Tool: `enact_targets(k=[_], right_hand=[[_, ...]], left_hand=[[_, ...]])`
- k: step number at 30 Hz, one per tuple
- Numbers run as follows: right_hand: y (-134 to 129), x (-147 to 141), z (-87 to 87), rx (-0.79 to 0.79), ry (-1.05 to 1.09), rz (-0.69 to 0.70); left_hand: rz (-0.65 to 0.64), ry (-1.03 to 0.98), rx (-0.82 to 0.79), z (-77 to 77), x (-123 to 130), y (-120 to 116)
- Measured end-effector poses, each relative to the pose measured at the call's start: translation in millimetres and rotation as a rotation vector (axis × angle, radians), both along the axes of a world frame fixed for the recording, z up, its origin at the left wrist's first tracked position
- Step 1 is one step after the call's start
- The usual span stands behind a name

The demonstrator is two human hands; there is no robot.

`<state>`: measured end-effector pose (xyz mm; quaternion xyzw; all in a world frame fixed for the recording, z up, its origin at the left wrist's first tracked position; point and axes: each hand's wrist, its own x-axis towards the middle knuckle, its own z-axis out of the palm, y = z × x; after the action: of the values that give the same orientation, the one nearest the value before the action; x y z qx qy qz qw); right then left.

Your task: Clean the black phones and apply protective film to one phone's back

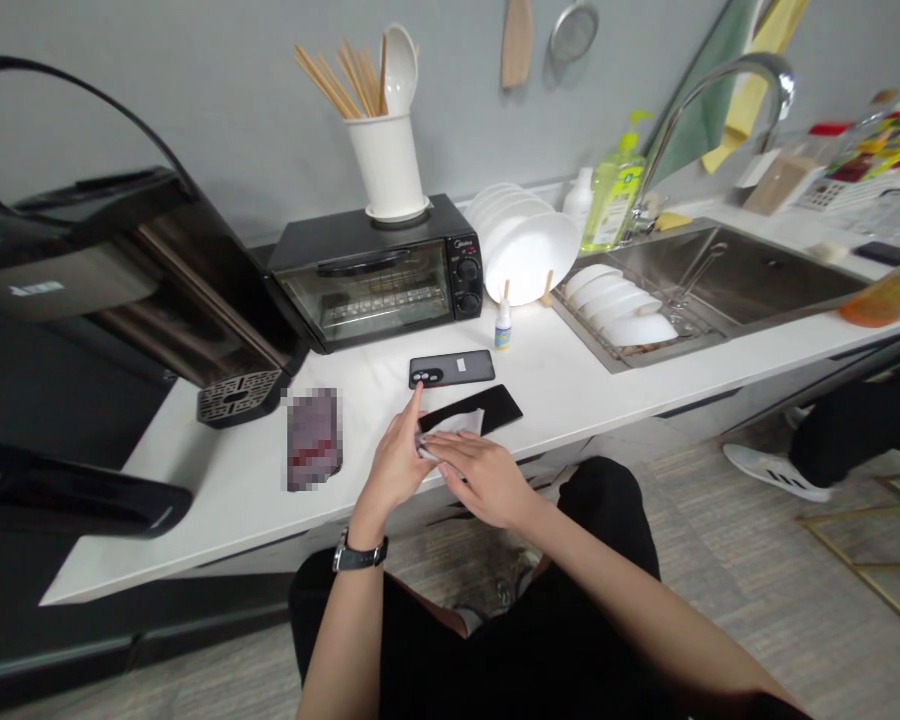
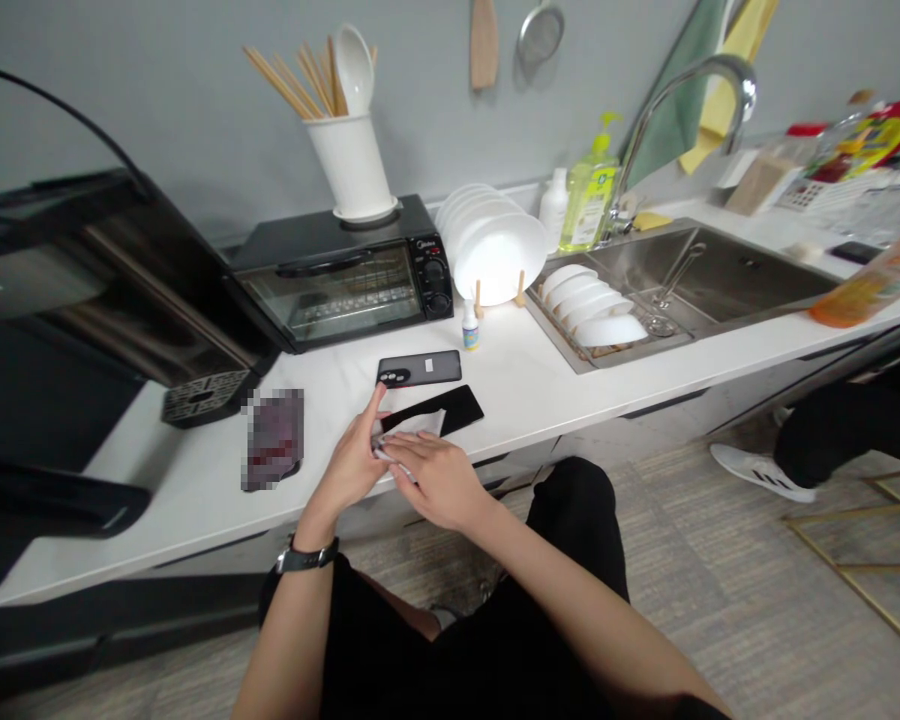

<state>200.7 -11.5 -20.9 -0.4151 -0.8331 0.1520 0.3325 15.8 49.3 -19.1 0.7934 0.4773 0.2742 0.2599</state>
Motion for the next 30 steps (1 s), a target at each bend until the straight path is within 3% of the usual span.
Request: enact_targets(k=[6, 9, 13, 17, 20, 24, 27, 30], right_hand=[[-1.3, 68.9, -4.5, -0.001, -0.078, -0.17], [13.6, 79.3, -6.9, 0.037, -0.171, -0.321], [31.3, 49.2, -7.4, 0.062, -0.208, -0.376], [25.1, 0.6, -3.9, 0.051, -0.153, -0.164], [10.3, -9.1, -0.9, 0.025, -0.096, -0.033], [-1.7, 28.5, -0.7, -0.022, -0.065, -0.022], [3.9, 67.5, -2.7, -0.011, -0.098, -0.158], [20.0, 83.7, -4.6, 0.023, -0.159, -0.351]], left_hand=[[0.015, -0.007, 0.004, 1.7, 5.0, -0.2], [0.004, -0.032, 0.001, -0.6, 5.1, 0.8], [0.008, -0.06, 0.0, -4.6, 3.1, 2.0], [-0.007, -0.073, 0.001, -5.2, 0.7, 2.5], [-0.005, -0.075, -0.003, -3.4, 0.2, 1.4], [0.013, -0.064, -0.016, -1.7, 1.9, -0.6], [0.024, -0.062, -0.02, -0.9, 4.0, -0.5], [0.013, -0.074, -0.033, 0.4, 5.6, 0.0]])
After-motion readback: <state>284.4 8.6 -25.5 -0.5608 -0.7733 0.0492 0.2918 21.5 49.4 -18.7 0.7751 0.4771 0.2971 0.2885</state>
